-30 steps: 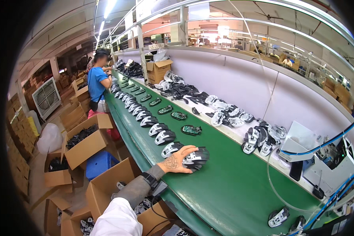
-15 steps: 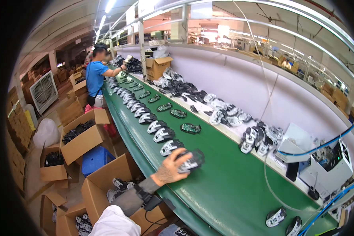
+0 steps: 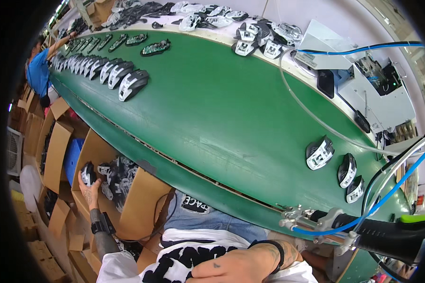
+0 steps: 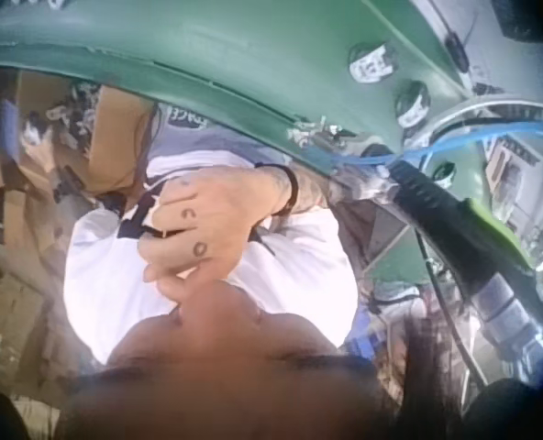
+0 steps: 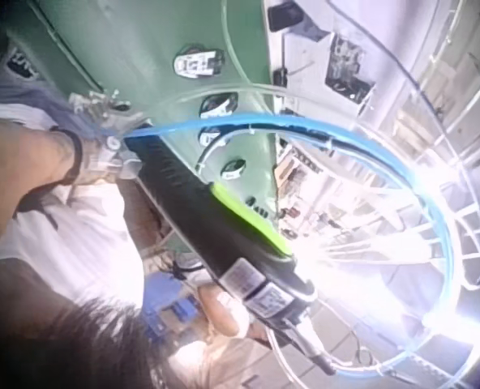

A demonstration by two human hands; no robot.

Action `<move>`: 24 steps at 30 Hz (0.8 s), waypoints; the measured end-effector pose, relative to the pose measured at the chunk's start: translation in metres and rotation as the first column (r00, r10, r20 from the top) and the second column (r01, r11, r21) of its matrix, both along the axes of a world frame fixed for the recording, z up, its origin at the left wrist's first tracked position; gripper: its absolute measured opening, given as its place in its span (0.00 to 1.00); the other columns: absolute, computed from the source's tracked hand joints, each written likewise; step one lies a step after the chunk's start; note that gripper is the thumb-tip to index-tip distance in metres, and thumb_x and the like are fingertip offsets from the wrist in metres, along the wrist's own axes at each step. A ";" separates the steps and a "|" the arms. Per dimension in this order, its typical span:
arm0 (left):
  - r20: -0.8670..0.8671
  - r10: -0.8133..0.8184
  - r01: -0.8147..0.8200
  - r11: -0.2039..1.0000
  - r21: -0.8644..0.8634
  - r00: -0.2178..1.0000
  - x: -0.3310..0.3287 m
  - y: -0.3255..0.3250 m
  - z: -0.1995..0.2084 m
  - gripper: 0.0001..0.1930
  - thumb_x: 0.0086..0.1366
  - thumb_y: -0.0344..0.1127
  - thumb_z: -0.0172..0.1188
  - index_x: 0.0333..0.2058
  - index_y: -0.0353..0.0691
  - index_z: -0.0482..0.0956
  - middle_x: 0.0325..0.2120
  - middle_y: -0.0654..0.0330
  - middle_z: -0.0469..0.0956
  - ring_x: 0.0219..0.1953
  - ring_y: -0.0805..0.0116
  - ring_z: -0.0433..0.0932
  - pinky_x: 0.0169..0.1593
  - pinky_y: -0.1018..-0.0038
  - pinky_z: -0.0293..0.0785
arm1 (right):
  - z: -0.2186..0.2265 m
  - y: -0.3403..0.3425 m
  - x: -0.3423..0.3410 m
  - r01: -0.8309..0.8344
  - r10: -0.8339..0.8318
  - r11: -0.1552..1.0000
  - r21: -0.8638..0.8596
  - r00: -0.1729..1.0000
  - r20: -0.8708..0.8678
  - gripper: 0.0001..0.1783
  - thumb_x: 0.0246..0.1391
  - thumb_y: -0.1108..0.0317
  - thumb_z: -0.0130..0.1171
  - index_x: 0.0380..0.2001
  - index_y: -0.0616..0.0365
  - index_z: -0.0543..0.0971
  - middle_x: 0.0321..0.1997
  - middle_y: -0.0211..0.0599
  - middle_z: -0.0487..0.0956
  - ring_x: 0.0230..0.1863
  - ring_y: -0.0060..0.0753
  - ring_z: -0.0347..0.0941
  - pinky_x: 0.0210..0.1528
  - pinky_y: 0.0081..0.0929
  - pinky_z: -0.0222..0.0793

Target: Assembling the bottom and internal components of computer mice using a pneumatic screwdriver on an assembly line.

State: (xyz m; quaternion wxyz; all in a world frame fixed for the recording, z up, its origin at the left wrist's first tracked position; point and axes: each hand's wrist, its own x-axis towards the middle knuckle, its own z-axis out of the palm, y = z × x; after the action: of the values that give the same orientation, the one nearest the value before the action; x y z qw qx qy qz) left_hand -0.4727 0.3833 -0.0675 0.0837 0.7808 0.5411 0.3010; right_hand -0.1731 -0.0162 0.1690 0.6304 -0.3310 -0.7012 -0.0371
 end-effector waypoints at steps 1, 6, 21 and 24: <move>0.054 -0.019 0.030 0.979 -0.204 0.998 -0.014 0.002 -0.020 0.45 0.42 0.38 0.69 0.60 0.41 0.57 0.54 0.45 0.61 0.56 0.50 0.62 0.58 0.64 0.58 | -0.003 0.003 -0.002 0.007 -0.007 1.000 0.001 1.000 0.013 0.10 0.42 0.66 0.64 0.23 0.45 0.70 0.27 0.27 0.73 0.20 0.21 0.60 0.15 0.19 0.51; -0.017 -0.105 0.103 0.991 -0.090 0.994 0.022 -0.020 -0.002 0.42 0.48 0.39 0.68 0.61 0.41 0.56 0.55 0.44 0.59 0.57 0.51 0.61 0.58 0.63 0.58 | -0.006 0.002 -0.012 0.367 -0.359 0.929 0.041 0.924 -0.135 0.15 0.46 0.68 0.61 0.17 0.46 0.63 0.25 0.25 0.72 0.18 0.21 0.57 0.15 0.18 0.53; 0.140 -0.888 0.550 0.142 -0.823 0.439 0.130 -0.190 -0.042 0.25 0.66 0.49 0.44 0.53 0.35 0.65 0.52 0.46 0.66 0.57 0.53 0.62 0.60 0.65 0.56 | -0.011 -0.024 0.013 -0.458 0.385 0.884 0.091 0.604 -0.698 0.06 0.53 0.67 0.55 0.28 0.58 0.74 0.19 0.34 0.75 0.18 0.34 0.72 0.18 0.26 0.67; 0.318 -0.646 0.290 -0.153 -0.945 0.694 0.122 -0.204 -0.039 0.34 0.68 0.57 0.33 0.56 0.29 0.61 0.57 0.51 0.62 0.62 0.61 0.57 0.63 0.73 0.49 | -0.010 -0.025 0.011 -0.518 0.457 0.847 0.118 0.597 -0.659 0.06 0.53 0.67 0.54 0.28 0.58 0.74 0.20 0.35 0.75 0.18 0.34 0.72 0.18 0.26 0.67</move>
State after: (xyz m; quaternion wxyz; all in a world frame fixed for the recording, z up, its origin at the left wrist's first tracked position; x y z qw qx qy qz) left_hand -0.3510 0.1791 -0.1068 0.6104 0.6807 0.2688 -0.3031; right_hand -0.1623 -0.0409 0.1593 0.8084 -0.1440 -0.4933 0.2870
